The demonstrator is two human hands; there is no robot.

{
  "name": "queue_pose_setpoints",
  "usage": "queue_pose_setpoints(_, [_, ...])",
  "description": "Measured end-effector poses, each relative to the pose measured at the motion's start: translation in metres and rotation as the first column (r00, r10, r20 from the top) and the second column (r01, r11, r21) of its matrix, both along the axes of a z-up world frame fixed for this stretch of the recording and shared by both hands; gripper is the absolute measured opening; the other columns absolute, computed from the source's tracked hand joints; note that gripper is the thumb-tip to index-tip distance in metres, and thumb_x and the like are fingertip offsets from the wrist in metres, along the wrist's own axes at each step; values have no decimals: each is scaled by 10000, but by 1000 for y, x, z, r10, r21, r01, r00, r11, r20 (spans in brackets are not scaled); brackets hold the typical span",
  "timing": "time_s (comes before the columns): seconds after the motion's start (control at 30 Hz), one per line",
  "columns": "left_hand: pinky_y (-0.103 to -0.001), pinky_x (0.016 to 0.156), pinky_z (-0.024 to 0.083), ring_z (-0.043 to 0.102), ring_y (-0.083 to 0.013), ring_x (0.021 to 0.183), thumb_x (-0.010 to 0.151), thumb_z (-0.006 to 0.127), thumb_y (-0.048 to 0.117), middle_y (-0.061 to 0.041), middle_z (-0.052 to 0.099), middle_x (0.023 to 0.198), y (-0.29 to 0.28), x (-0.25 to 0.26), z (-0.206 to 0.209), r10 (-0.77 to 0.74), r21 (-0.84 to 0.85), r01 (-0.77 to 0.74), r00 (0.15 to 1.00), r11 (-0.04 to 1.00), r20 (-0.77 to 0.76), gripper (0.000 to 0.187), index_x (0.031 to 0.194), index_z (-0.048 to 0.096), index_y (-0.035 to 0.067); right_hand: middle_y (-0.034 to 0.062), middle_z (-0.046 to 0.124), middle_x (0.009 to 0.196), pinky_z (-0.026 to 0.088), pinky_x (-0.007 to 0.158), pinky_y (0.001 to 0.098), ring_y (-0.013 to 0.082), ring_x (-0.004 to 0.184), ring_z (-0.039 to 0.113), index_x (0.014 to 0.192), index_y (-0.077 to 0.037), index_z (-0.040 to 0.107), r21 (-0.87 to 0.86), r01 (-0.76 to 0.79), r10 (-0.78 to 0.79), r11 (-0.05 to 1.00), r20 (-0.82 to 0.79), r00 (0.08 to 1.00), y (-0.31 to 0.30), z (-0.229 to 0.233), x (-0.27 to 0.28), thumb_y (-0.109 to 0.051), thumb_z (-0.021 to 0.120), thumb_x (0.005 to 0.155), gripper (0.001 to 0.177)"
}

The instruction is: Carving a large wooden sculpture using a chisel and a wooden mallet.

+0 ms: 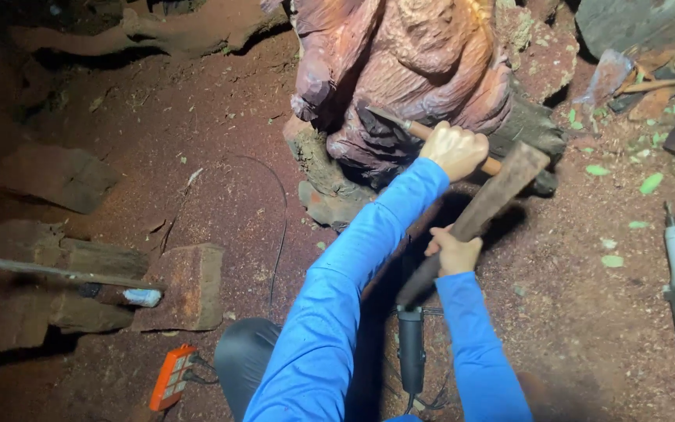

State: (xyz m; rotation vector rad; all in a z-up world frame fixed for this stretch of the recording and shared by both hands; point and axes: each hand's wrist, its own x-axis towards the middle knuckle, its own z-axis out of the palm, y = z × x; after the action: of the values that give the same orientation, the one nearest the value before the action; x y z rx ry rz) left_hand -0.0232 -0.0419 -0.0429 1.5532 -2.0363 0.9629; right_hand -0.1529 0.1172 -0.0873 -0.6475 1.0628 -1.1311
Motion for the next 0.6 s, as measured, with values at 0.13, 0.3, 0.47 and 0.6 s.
queue_pose_setpoints(0.13, [-511, 552, 437, 645, -330, 497, 748, 565, 187, -82, 618, 545, 3, -1, 0, 3, -2, -3, 1000, 1000, 4, 108, 654, 600, 147, 160, 471, 449, 450, 442, 404, 276, 401, 534, 797, -58, 567, 92, 133, -142, 987, 92, 986, -16, -5, -9, 15, 781, 742, 232])
queue_pose_setpoints(0.3, [-512, 544, 434, 631, -330, 473, 728, 579, 164, -95, 610, 529, -1, 1, 7, 0, -52, 1, 1000, 999, 19, 104, 633, 605, 131, 141, 432, 408, 466, 458, 423, 285, 384, 519, 711, -56, 492, 62, -69, 68, 996, 17, 998, -9, 16, -8, 20, 786, 706, 304])
queue_pose_setpoints(0.47, [-518, 544, 433, 624, -329, 470, 720, 567, 168, -94, 598, 524, 3, 3, 4, -15, -47, 16, 999, 999, 30, 100, 632, 597, 133, 185, 472, 451, 493, 455, 394, 313, 379, 553, 816, -38, 525, 142, 135, -167, 981, 246, 955, -9, -16, 8, -18, 773, 723, 265])
queue_pose_setpoints(0.6, [-514, 540, 417, 608, -330, 451, 719, 562, 155, -102, 585, 509, -2, 10, 3, -41, -60, 44, 998, 997, 57, 115, 617, 596, 117, 187, 494, 453, 482, 408, 452, 320, 372, 549, 765, -24, 596, 75, -68, 63, 995, 63, 996, -22, -25, -1, 20, 785, 674, 214])
